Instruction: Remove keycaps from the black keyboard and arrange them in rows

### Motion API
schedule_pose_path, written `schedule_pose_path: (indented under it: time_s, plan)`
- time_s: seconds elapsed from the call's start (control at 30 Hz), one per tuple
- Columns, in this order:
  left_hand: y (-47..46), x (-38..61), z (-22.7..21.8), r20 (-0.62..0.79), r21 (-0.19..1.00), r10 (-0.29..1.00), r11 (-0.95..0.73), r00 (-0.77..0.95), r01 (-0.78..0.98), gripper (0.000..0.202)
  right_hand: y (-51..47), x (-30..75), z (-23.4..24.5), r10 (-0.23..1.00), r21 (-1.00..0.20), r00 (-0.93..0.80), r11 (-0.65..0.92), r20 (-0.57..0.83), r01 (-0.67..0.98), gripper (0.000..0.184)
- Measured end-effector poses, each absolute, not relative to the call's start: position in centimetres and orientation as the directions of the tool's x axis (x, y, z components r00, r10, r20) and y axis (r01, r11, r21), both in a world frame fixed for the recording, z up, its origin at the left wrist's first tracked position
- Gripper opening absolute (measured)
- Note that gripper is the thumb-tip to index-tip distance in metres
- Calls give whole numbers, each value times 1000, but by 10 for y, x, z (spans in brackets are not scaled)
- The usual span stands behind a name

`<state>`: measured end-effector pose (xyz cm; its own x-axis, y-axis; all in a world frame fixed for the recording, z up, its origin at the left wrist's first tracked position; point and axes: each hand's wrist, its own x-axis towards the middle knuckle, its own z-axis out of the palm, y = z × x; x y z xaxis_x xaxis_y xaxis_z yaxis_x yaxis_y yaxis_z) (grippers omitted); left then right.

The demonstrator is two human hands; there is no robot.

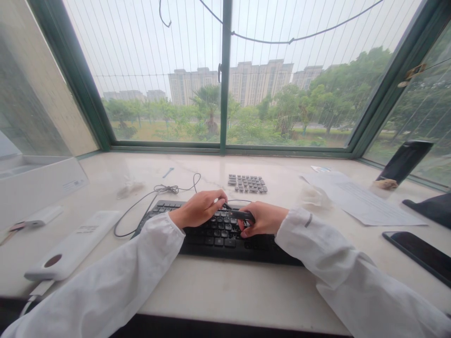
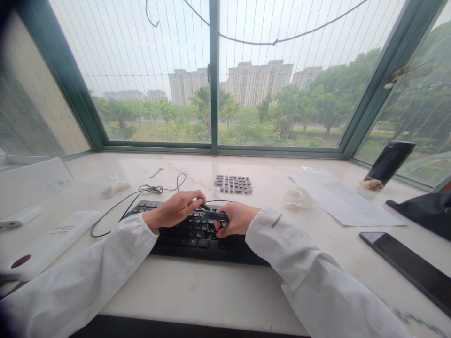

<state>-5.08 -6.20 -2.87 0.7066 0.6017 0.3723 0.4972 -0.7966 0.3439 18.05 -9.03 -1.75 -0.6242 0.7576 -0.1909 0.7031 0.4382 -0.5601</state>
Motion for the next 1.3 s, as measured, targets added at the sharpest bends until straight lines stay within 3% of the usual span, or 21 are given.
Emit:
schedule_pose_path:
  time_s: [0.13,0.3,0.7,1.1,1.3]
  plan:
    - [-62,-51,-29,400,342,606,-794,687,502,26,-83,187,-16,808,-602,-583,422,-90,678,26]
    - [-62,-49,-30,438,341,620,-785,651,518,25,-70,195,-17,911,-635,-410,336,33,696,39]
    - [-62,-48,-34,508,342,634,-770,583,539,22,-84,186,-18,774,-638,-618,409,-137,653,23]
    - [-61,-47,-37,507,314,610,-788,609,529,21,-95,177,-17,781,-537,-619,491,-78,686,18]
    - [-62,-47,-37,506,317,612,-788,608,528,21,-98,171,-18,810,-532,-580,455,-85,714,18]
